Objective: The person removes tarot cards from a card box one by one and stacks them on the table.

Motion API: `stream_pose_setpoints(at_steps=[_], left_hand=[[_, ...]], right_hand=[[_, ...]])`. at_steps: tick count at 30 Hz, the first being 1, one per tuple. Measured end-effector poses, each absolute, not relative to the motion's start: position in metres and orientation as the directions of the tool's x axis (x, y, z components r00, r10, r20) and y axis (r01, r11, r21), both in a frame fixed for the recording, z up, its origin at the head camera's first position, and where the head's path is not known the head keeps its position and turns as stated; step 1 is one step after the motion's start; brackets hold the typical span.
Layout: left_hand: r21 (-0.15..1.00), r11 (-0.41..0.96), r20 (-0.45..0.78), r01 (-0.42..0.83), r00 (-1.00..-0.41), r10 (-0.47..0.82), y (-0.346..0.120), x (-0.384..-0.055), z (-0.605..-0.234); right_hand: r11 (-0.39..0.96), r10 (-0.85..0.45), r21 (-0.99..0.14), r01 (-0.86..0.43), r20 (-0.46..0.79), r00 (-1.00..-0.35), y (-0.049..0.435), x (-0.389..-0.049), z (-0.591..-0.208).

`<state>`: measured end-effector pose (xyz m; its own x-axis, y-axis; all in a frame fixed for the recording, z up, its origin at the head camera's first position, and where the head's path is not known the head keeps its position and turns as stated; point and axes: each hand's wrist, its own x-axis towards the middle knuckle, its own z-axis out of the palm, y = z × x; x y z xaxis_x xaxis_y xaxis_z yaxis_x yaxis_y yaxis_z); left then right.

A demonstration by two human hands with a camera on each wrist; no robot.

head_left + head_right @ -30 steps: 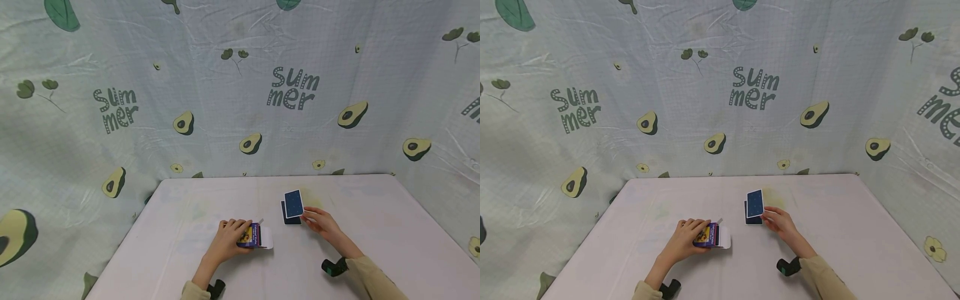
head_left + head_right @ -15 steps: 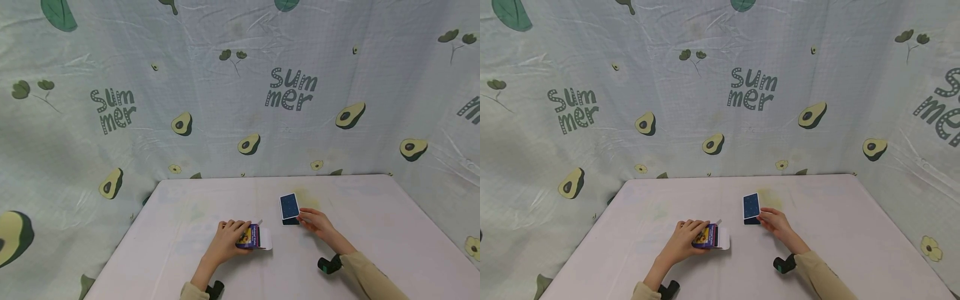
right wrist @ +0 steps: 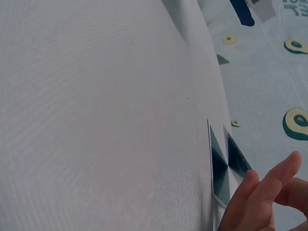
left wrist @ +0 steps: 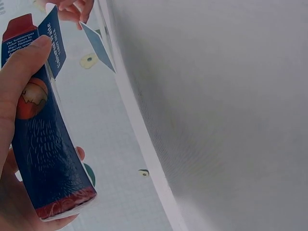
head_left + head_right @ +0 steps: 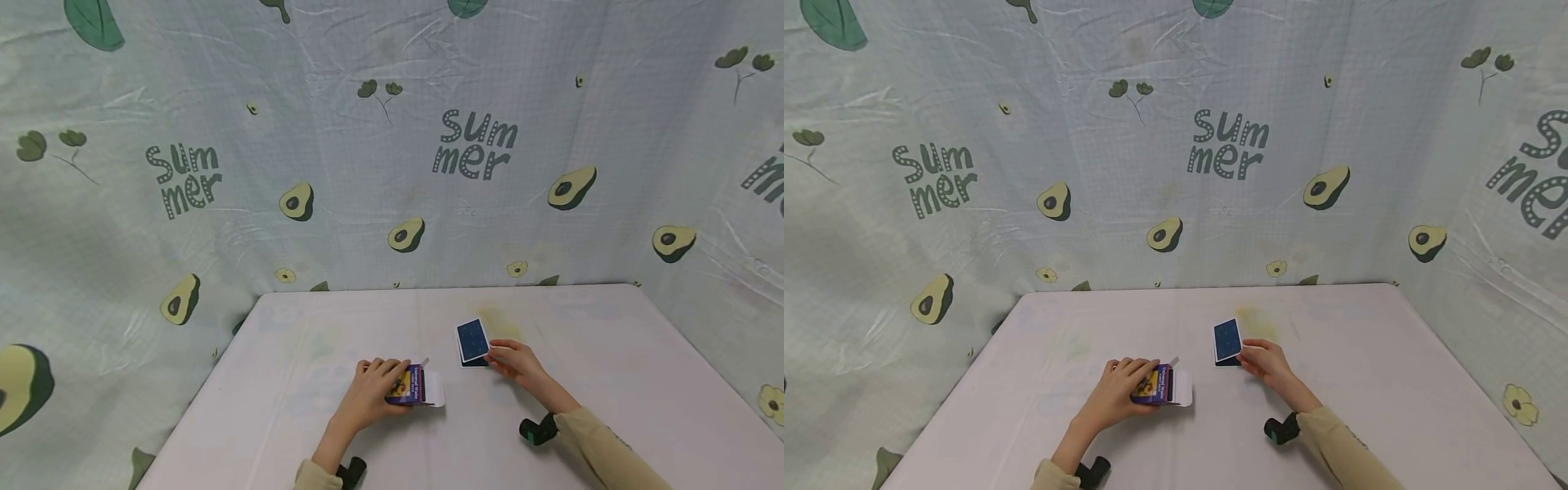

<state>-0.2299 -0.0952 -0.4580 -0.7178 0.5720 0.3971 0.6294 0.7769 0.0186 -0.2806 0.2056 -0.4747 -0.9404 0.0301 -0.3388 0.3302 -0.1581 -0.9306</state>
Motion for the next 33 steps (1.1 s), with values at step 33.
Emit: stream_pose_setpoints(at_steps=[33], left_hand=[[-0.003, 0.785, 0.392, 0.620, -0.721, 0.571, -0.0953, -0.2294, -0.4588]], right_hand=[[0.047, 0.020, -0.925, 0.378, -0.377, -0.926, 0.2077, -0.2779, -0.4761]])
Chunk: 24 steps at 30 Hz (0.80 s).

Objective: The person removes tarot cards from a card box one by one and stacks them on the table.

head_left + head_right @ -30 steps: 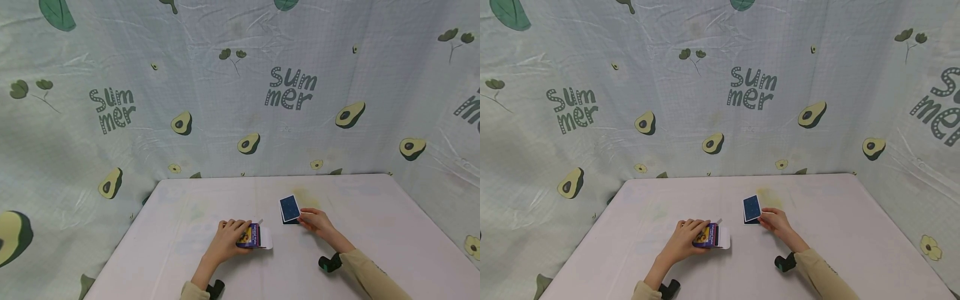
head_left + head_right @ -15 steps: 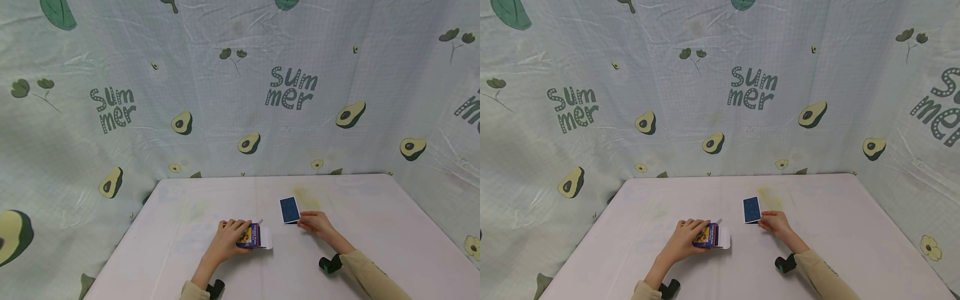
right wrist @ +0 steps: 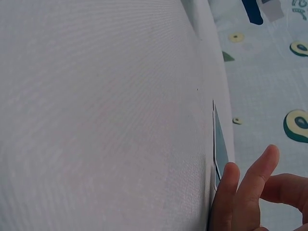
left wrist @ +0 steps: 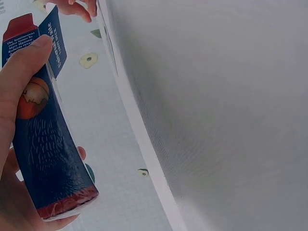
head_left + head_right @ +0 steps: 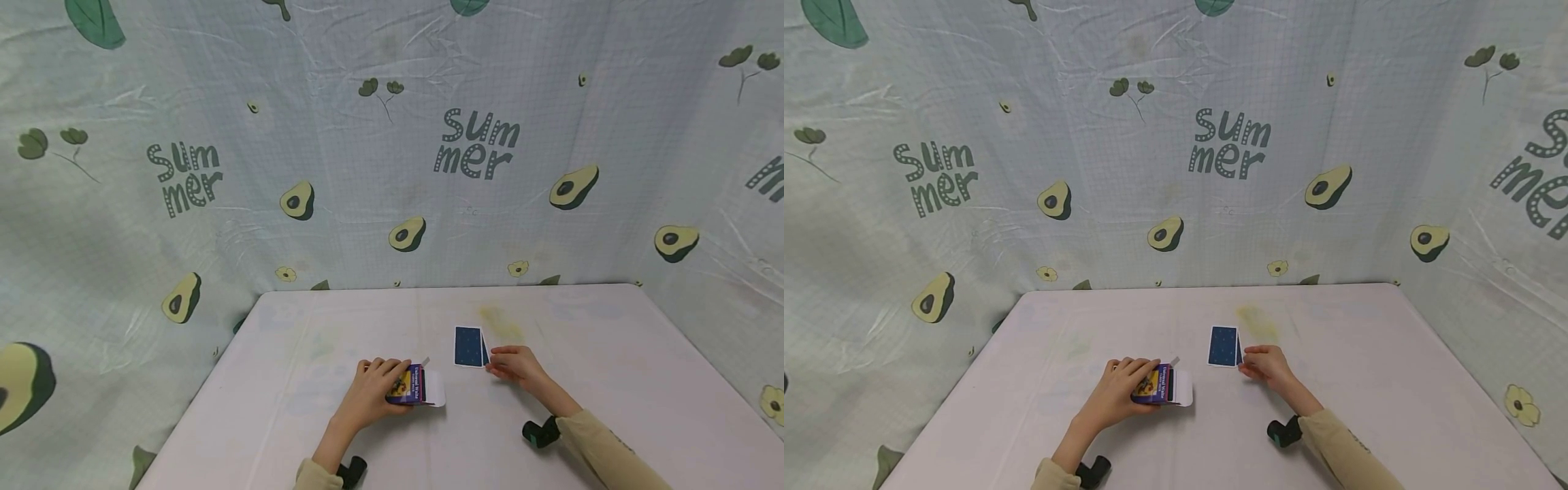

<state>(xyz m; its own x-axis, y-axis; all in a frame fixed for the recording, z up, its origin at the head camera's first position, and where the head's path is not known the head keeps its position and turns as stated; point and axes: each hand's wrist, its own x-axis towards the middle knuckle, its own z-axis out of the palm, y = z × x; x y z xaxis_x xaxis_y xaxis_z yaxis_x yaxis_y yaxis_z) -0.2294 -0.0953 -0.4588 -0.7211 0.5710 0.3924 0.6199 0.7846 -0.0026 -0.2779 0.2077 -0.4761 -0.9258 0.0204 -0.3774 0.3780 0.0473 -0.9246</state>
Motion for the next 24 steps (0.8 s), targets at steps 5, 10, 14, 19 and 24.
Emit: stream_pose_setpoints(at_steps=[5, 10, 14, 19, 24], left_hand=[[-0.001, 0.783, 0.393, 0.622, -0.719, 0.573, -0.095, -0.229, -0.458], [0.004, 0.783, 0.387, 0.622, -0.723, 0.573, -0.094, -0.229, -0.458], [0.007, 0.782, 0.382, 0.623, -0.724, 0.574, -0.094, -0.229, -0.457], [0.003, 0.771, 0.388, 0.636, -0.712, 0.586, -0.093, -0.231, -0.458], [0.008, 0.768, 0.384, 0.640, -0.711, 0.589, -0.092, -0.230, -0.458]], right_hand=[[0.060, 0.028, -0.926, 0.373, -0.372, -0.928, 0.209, -0.277, -0.476], [0.072, 0.023, -0.928, 0.366, -0.365, -0.931, 0.209, -0.274, -0.475], [0.062, 0.003, -0.938, 0.341, -0.342, -0.940, 0.210, -0.272, -0.473], [0.098, -0.039, -0.950, 0.297, -0.302, -0.952, 0.208, -0.264, -0.469], [0.127, -0.098, -0.954, 0.270, -0.283, -0.954, 0.207, -0.257, -0.467]])
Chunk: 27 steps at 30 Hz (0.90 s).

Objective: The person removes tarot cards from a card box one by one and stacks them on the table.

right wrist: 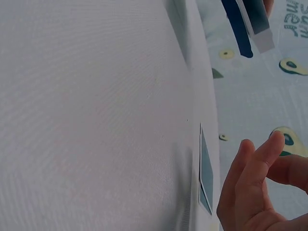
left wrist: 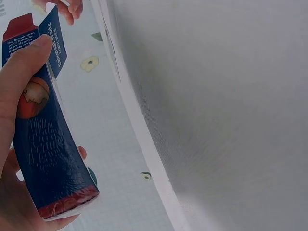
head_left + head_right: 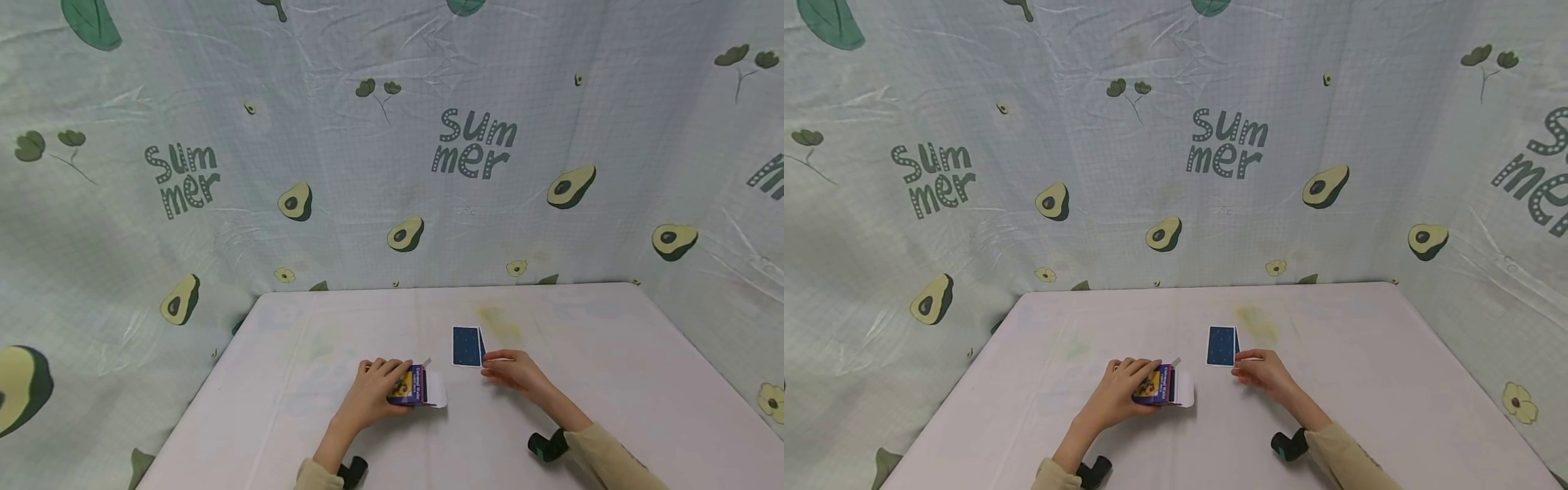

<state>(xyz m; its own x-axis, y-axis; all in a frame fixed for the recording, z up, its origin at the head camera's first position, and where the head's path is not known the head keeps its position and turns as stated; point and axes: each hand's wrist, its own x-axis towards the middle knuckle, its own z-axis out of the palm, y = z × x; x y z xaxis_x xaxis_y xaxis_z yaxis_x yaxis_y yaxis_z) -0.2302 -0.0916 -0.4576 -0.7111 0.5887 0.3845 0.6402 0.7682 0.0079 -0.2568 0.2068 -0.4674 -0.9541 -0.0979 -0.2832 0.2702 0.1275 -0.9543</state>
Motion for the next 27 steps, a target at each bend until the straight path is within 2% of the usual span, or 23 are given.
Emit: stream_pose_setpoints(at_steps=[10, 27], left_hand=[[0.003, 0.766, 0.404, 0.643, -0.701, 0.588, -0.090, -0.230, -0.457], [0.030, 0.771, 0.355, 0.636, -0.728, 0.586, -0.082, -0.228, -0.448]], right_hand=[[0.216, -0.228, -0.968, 0.127, -0.177, -0.957, 0.203, -0.247, -0.463], [0.254, -0.247, -0.966, 0.057, -0.122, -0.961, 0.189, -0.237, -0.450]])
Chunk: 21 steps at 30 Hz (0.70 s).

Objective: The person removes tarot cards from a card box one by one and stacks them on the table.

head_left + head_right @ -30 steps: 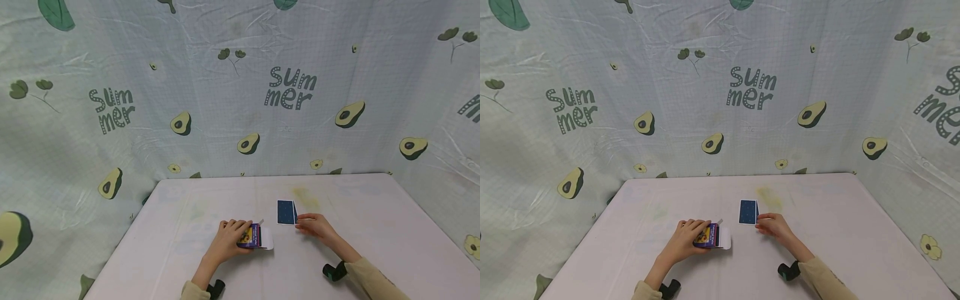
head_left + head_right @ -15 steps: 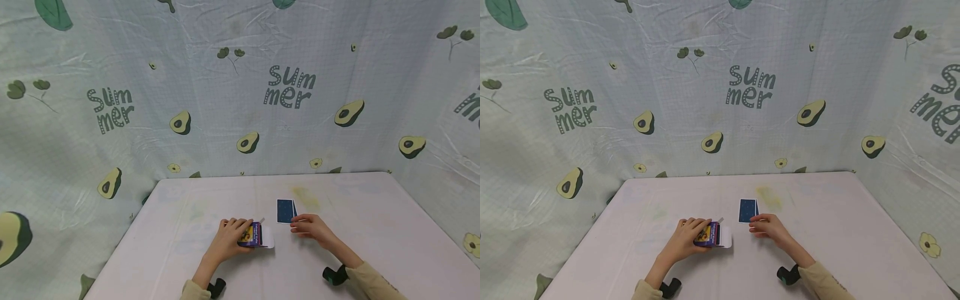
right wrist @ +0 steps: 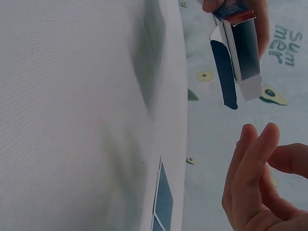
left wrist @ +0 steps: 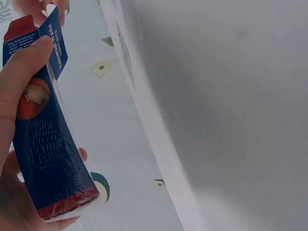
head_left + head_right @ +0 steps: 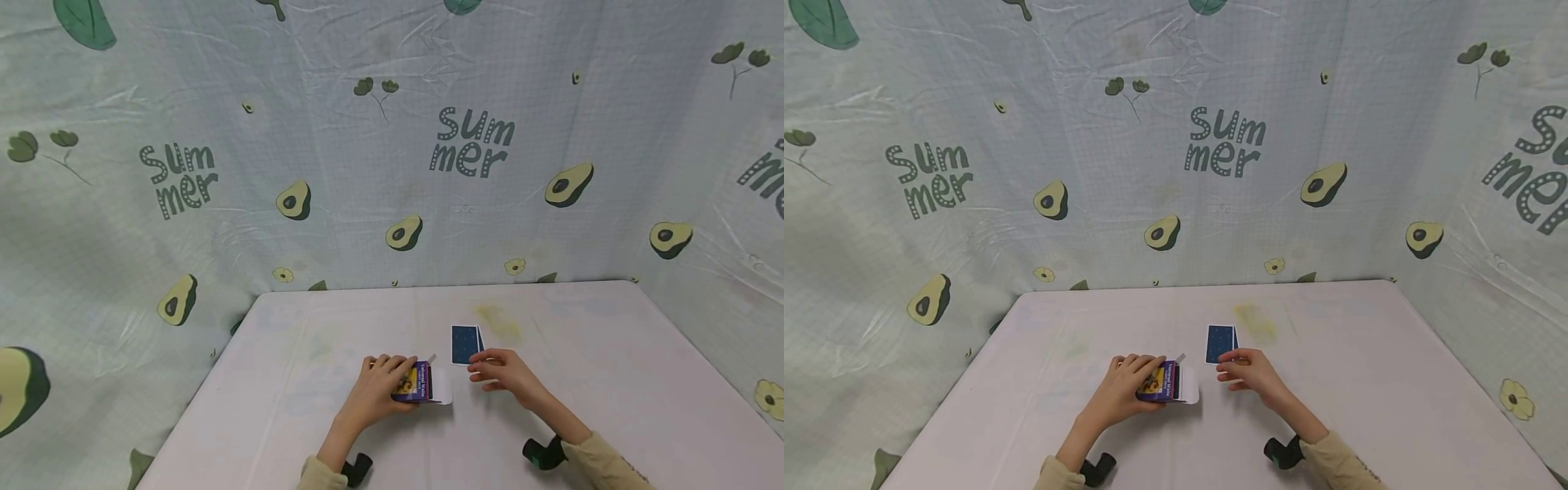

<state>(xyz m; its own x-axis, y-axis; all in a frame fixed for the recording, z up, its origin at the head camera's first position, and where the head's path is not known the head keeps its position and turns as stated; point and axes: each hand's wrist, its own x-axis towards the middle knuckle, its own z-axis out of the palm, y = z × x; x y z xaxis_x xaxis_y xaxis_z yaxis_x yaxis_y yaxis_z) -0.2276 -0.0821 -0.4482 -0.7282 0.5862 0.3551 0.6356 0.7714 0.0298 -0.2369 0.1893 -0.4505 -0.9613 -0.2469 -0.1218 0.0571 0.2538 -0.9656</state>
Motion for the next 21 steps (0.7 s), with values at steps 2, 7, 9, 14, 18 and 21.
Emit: stream_pose_setpoints(at_steps=[2, 7, 9, 14, 18, 21], left_hand=[[0.028, 0.770, 0.352, 0.638, -0.727, 0.589, -0.081, -0.227, -0.447], [-0.012, 0.759, 0.377, 0.652, -0.700, 0.607, -0.078, -0.227, -0.448], [-0.022, 0.756, 0.386, 0.655, -0.692, 0.611, -0.077, -0.226, -0.448], [-0.005, 0.752, 0.384, 0.659, -0.693, 0.610, -0.074, -0.224, -0.444], [0.000, 0.749, 0.388, 0.663, -0.690, 0.611, -0.073, -0.222, -0.442], [-0.011, 0.749, 0.393, 0.662, -0.686, 0.612, -0.071, -0.223, -0.442]], right_hand=[[0.254, -0.247, -0.966, 0.051, -0.116, -0.962, 0.189, -0.236, -0.449], [0.257, -0.248, -0.965, 0.042, -0.108, -0.963, 0.185, -0.235, -0.445], [0.257, -0.251, -0.966, 0.043, -0.110, -0.962, 0.183, -0.234, -0.443], [0.245, -0.288, -0.969, 0.023, -0.095, -0.953, 0.178, -0.233, -0.440], [0.230, -0.322, -0.973, -0.005, -0.071, -0.944, 0.174, -0.233, -0.440], [0.217, -0.339, -0.976, -0.004, -0.072, -0.938, 0.171, -0.233, -0.439]])
